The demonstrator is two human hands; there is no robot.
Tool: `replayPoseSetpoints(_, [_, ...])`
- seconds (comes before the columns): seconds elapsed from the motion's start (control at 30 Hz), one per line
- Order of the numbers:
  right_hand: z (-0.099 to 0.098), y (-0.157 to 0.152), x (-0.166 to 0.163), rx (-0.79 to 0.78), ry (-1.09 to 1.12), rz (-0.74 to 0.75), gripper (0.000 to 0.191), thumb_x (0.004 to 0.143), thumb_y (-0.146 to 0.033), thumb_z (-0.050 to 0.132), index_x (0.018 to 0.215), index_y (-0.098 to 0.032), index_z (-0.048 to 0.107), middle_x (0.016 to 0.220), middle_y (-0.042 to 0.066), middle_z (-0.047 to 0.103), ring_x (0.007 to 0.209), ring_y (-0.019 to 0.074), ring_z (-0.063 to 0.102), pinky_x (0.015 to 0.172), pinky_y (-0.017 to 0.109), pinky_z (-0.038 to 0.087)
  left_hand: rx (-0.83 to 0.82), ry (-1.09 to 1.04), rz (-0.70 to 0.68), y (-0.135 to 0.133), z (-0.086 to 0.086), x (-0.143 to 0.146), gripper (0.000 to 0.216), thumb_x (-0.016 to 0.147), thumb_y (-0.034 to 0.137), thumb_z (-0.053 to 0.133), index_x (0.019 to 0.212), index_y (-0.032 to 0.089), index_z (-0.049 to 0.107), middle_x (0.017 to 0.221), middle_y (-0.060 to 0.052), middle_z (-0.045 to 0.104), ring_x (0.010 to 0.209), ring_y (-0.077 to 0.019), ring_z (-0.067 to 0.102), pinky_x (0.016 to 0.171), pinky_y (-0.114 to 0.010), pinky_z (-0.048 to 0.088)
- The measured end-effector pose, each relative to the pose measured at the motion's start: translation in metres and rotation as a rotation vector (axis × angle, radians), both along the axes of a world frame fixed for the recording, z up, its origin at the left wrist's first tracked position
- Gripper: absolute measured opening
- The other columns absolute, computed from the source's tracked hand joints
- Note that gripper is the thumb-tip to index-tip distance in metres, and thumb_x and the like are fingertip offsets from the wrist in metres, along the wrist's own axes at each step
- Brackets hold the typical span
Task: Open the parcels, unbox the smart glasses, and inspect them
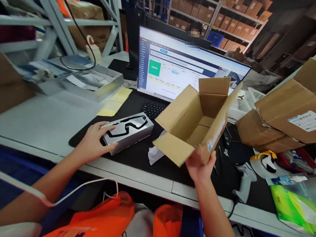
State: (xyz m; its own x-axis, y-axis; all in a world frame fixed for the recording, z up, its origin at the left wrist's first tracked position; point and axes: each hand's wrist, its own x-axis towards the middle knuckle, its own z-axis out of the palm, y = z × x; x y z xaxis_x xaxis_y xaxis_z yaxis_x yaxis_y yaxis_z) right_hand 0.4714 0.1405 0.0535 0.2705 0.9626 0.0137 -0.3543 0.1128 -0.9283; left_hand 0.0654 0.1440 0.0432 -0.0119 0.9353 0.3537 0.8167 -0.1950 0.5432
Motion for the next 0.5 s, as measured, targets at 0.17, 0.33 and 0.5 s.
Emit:
replayPoseSetpoints(0.17, [0.008,0.004,-0.089,-0.031,0.239,0.316,0.068,0.073,-0.071,0.071,0.128,-0.033,0.065,0.126,0.005,0.073,0.115,0.0349,0.068,0.089,0.059,0.060,0.069,-0.307,-0.129,-0.031,0.010,0.034,0.114,0.075,0.064,0.077,0.163,0.021,0.018,0.170,-0.022,0.013,0.159,-0.0422,0.004,0.127,-0.063,0.007])
replayPoseSetpoints(0.33, [0.010,0.003,-0.179,0.124,0.177,0.674,0.091,0.067,-0.069,0.082,0.143,-0.028,0.053,0.136,0.009,0.068,0.130,0.0330,0.060,0.107,0.056,0.053,0.132,-0.987,-0.321,-0.033,0.023,0.065,0.128,0.071,0.078,0.074,0.161,0.033,-0.006,0.167,-0.019,0.026,0.155,-0.0348,0.030,0.124,-0.054,0.031])
replayPoseSetpoints(0.5, [0.004,0.007,-0.195,0.196,-0.085,0.932,0.086,0.084,-0.071,0.067,0.156,-0.035,0.038,0.159,0.008,0.047,0.146,0.0310,0.045,0.110,0.055,0.050,0.347,-1.080,0.033,-0.032,0.024,0.015,0.112,0.066,0.063,0.085,0.155,0.039,0.023,0.164,-0.009,0.037,0.150,-0.0338,0.040,0.122,-0.049,0.040])
